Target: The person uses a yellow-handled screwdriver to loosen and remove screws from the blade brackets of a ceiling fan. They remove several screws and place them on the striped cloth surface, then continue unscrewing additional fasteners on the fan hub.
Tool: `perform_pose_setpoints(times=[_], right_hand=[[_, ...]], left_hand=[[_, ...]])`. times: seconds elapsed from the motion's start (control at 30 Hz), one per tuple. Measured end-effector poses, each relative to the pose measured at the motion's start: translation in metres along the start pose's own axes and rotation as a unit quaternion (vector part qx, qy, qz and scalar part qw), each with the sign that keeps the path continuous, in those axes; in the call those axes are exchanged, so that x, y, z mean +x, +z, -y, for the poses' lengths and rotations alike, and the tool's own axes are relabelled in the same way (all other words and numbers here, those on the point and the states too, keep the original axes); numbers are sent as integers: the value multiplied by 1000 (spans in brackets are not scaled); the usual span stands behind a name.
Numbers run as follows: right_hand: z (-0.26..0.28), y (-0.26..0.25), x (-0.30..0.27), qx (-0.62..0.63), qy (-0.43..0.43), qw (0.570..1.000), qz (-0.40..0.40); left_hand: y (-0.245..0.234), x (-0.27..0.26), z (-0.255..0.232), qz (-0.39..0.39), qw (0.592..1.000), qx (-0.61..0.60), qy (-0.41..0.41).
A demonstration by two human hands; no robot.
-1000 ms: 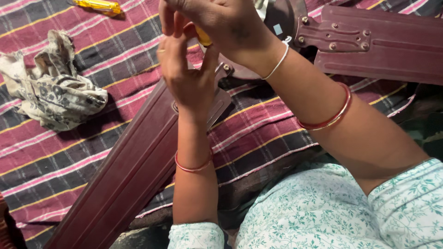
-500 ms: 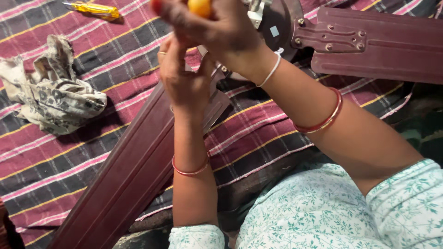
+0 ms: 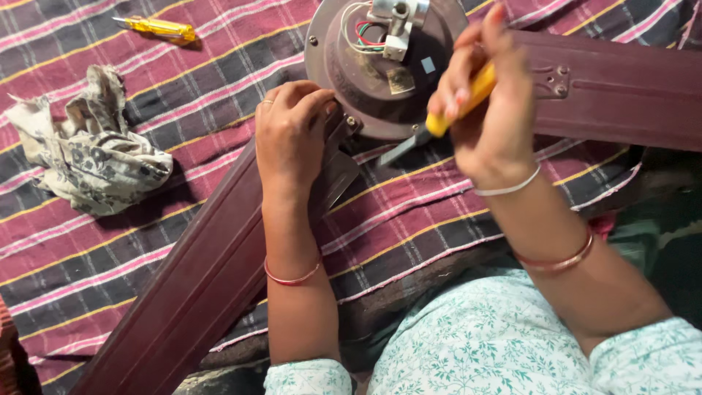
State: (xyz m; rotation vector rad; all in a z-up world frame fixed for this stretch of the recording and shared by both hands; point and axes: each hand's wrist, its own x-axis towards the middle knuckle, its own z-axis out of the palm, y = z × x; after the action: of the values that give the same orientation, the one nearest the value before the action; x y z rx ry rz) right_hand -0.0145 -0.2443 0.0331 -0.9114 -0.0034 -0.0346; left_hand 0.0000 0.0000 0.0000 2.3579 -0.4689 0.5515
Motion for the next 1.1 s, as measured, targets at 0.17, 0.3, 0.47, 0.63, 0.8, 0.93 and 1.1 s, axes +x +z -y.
perform_pose_setpoints(times=[0.17,0.3,0.47,0.63,0.8,0.93,1.1], right_hand=[[-24,1,-23,4,123,992,-14],[-42,-5,-29,-22,144,989,-32],[-54,-24,-33,-59,104,993,-25],[-70,-34,-43,-150,62,986,22],[-75,-41,-46,-139,60,988,16],[-75,-43,-45,-131,57,990,7],[-74,-42,-45,-135,59,989,5]], left_hand=[[2,1,-1,9,1000,-7,-24],[4,1,-2,4,1000,15,-5],[10,0,-4,9,997,74,6],[16,2,-9,2,992,128,5],[4,0,-11,1,999,29,-29],[1,-1,-8,-1,1000,5,0],[9,-3,-1,-19,999,26,-28]])
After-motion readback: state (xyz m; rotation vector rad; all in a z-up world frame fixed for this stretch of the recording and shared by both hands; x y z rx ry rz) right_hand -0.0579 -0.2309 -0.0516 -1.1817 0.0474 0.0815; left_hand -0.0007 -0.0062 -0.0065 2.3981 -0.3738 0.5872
